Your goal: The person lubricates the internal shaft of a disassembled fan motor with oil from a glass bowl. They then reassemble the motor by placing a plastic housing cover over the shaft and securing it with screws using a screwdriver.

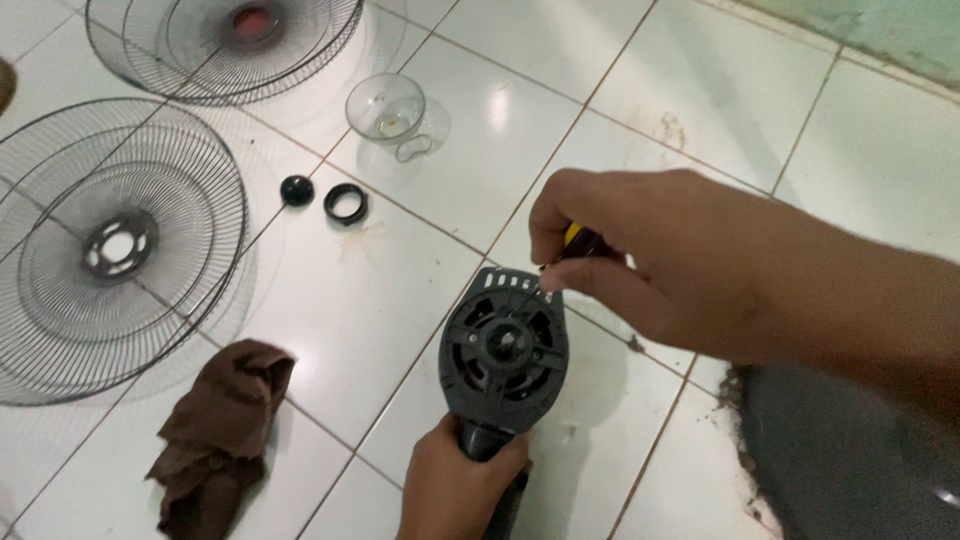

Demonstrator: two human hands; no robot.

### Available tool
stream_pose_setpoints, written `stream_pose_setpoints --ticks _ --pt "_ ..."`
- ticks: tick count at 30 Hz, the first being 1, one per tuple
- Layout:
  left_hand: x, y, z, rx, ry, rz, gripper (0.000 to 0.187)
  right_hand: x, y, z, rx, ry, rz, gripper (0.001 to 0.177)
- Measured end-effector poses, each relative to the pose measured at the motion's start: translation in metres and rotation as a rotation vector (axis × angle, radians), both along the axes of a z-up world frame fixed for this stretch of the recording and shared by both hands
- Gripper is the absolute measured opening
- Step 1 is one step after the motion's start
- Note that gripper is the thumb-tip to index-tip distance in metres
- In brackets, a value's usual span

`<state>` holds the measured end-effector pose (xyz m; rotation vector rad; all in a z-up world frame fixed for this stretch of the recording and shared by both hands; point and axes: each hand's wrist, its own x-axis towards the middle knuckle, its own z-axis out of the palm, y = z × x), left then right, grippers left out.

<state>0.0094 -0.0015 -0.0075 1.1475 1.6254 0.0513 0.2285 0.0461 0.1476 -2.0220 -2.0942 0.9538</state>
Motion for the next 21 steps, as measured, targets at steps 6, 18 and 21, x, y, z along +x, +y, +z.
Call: stream_pose_setpoints --ticks 6,18,21 --pt "0.000 -0.002 0.012 0.108 -0.072 -0.054 0.043 -0.019 0.018 0.018 0.004 -0.283 0.001 0.025" --pt "0.003 -0.010 0.008 0.215 -0.104 -0.082 0.043 -0.028 0.027 0.008 0.206 -0.486 0.214 0.026" --pt "0.004 -0.016 0.008 0.239 -0.089 -0.088 0.043 -0.038 0.019 0.014 0.294 -0.514 0.247 0.026"
